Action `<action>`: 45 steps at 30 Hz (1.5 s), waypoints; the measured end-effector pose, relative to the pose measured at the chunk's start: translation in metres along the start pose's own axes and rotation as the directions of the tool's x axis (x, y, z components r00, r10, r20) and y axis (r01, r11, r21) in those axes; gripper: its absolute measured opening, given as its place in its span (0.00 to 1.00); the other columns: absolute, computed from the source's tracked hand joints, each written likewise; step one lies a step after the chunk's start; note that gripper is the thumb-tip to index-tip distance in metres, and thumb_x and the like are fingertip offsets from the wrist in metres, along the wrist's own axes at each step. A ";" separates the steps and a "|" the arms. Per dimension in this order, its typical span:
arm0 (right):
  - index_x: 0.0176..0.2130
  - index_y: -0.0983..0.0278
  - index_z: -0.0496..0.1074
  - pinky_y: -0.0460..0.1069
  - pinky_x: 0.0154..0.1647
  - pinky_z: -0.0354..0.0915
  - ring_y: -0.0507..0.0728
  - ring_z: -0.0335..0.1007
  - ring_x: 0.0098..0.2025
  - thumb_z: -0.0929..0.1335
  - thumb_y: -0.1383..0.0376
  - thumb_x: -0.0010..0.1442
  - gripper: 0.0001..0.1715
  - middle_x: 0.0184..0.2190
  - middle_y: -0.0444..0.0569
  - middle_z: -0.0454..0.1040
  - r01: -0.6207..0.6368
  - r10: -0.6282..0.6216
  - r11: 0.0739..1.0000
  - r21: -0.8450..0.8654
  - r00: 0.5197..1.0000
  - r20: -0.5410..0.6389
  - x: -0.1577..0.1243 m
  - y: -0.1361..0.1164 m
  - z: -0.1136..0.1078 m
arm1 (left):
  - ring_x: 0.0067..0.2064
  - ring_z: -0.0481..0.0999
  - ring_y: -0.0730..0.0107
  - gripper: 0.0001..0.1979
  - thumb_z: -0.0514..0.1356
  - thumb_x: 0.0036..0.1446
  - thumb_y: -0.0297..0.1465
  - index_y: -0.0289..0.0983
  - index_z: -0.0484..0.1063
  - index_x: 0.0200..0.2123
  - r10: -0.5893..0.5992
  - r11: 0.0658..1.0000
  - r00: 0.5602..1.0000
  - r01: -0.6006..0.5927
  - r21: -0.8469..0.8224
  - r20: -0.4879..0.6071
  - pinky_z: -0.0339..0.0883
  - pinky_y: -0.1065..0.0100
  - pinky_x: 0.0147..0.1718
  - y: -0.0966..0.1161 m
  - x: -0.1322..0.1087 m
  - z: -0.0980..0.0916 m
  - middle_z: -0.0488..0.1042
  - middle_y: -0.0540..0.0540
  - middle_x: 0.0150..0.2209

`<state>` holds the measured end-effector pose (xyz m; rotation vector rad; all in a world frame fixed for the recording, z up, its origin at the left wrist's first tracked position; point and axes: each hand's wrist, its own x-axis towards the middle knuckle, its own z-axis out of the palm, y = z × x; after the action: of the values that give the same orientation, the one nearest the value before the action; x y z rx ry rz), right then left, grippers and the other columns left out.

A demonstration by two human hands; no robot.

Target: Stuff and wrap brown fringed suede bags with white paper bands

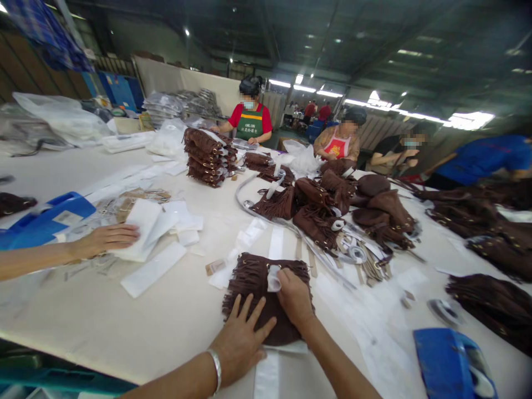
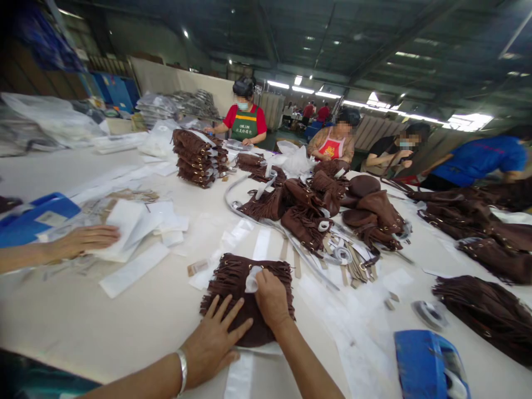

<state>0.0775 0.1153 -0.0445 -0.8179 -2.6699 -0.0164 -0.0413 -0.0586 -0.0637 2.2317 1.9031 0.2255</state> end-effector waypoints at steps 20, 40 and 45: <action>0.53 0.62 0.72 0.58 0.54 0.66 0.65 0.67 0.57 0.66 0.58 0.61 0.22 0.54 0.54 0.72 0.213 -0.219 0.973 0.087 0.973 0.068 -0.049 0.010 -0.008 | 0.69 0.46 0.64 0.28 0.49 0.64 0.27 0.34 0.50 0.67 0.008 0.999 0.966 -0.020 -0.046 -0.257 0.49 0.60 0.65 -0.024 0.092 0.009 0.50 0.42 0.69; 0.46 0.65 0.72 0.58 0.50 0.61 0.66 0.61 0.58 0.66 0.74 0.60 0.14 0.58 0.59 0.67 0.165 -0.147 0.961 -0.224 0.985 0.094 0.120 0.084 0.082 | 0.69 0.48 0.61 0.31 0.51 0.64 0.30 0.35 0.46 0.68 0.045 0.997 0.939 -0.018 0.079 -0.341 0.54 0.63 0.64 -0.040 0.101 0.047 0.45 0.45 0.69; 0.33 0.63 0.69 0.51 0.40 0.61 0.59 0.67 0.41 0.66 0.66 0.62 0.05 0.36 0.50 0.74 -0.109 0.108 0.993 -0.048 0.993 -0.037 0.121 0.086 0.074 | 0.69 0.46 0.61 0.31 0.50 0.65 0.30 0.35 0.45 0.68 0.025 0.999 0.942 -0.008 0.050 -0.334 0.52 0.62 0.65 -0.038 0.100 0.045 0.43 0.44 0.70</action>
<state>0.0070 0.2608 -0.0819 -0.9686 -2.5984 -0.0703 -0.0506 0.0431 -0.1175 2.3652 2.0708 0.6037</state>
